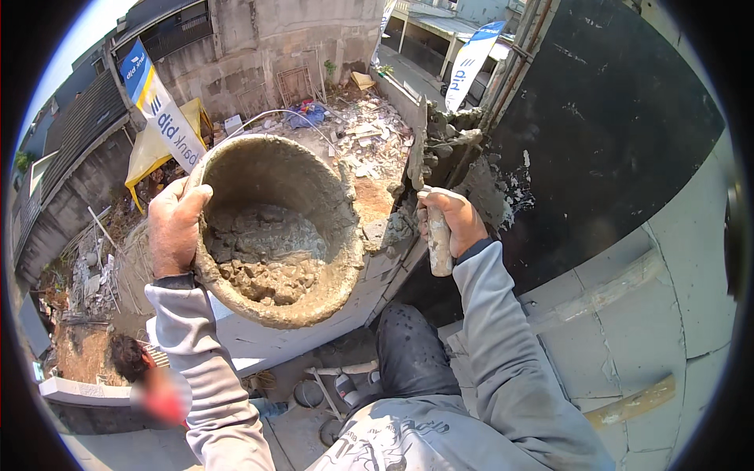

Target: The person applies cement mortar to a wall using a trowel, working from a ladder.

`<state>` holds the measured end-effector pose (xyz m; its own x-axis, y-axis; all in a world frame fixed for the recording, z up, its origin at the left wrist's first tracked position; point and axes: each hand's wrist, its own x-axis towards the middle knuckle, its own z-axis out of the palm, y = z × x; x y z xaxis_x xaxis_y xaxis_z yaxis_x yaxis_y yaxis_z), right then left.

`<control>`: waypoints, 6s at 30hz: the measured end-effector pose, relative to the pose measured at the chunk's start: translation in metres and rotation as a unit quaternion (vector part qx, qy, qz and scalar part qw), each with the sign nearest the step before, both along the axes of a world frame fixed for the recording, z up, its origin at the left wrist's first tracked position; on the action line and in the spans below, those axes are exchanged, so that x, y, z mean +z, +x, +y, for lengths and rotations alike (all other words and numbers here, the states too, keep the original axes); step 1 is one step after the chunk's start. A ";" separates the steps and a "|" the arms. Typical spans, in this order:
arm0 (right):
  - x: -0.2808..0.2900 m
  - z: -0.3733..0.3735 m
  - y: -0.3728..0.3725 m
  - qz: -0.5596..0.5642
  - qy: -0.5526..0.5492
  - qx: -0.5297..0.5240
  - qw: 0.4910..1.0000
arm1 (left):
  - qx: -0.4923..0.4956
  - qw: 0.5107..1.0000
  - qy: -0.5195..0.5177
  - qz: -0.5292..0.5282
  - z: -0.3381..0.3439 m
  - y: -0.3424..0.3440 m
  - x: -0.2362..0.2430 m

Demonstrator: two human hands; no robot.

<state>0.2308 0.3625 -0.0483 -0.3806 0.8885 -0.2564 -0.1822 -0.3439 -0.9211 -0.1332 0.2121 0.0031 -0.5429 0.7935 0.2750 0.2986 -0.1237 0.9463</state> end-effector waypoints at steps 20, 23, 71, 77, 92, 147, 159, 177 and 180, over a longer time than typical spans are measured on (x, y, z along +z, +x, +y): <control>-0.069 -0.035 0.021 -0.286 -0.101 0.179 0.936 | -0.056 0.987 0.026 -0.148 -0.016 -0.016 -0.006; -0.078 -0.034 0.018 -0.277 -0.108 0.185 0.937 | -0.058 0.990 0.020 -0.128 -0.015 -0.015 -0.006; 0.026 -0.025 -0.142 -0.549 0.490 0.459 0.497 | 0.113 0.991 -0.006 0.071 -0.016 0.021 0.003; 0.021 -0.024 -0.143 -0.479 0.498 0.470 0.549 | 0.065 0.997 0.016 0.023 -0.021 0.021 -0.005; 0.049 -0.021 -0.076 -0.462 0.414 0.386 0.683 | 0.061 0.996 0.038 -0.055 -0.030 0.006 -0.012; 0.027 -0.020 -0.100 0.124 0.142 -0.211 0.959 | -0.040 0.990 0.015 -0.134 -0.017 -0.014 -0.009; 0.063 -0.047 -0.083 -0.579 0.660 0.236 0.417 | 0.008 0.998 -0.055 -0.011 -0.025 0.006 0.006; 0.047 -0.009 -0.119 -0.590 0.520 0.531 0.315 | 0.041 0.996 0.057 0.052 -0.003 0.038 0.006; 0.054 -0.015 -0.113 -0.554 0.524 0.536 0.362 | -0.013 0.999 -0.002 0.030 -0.005 0.030 0.012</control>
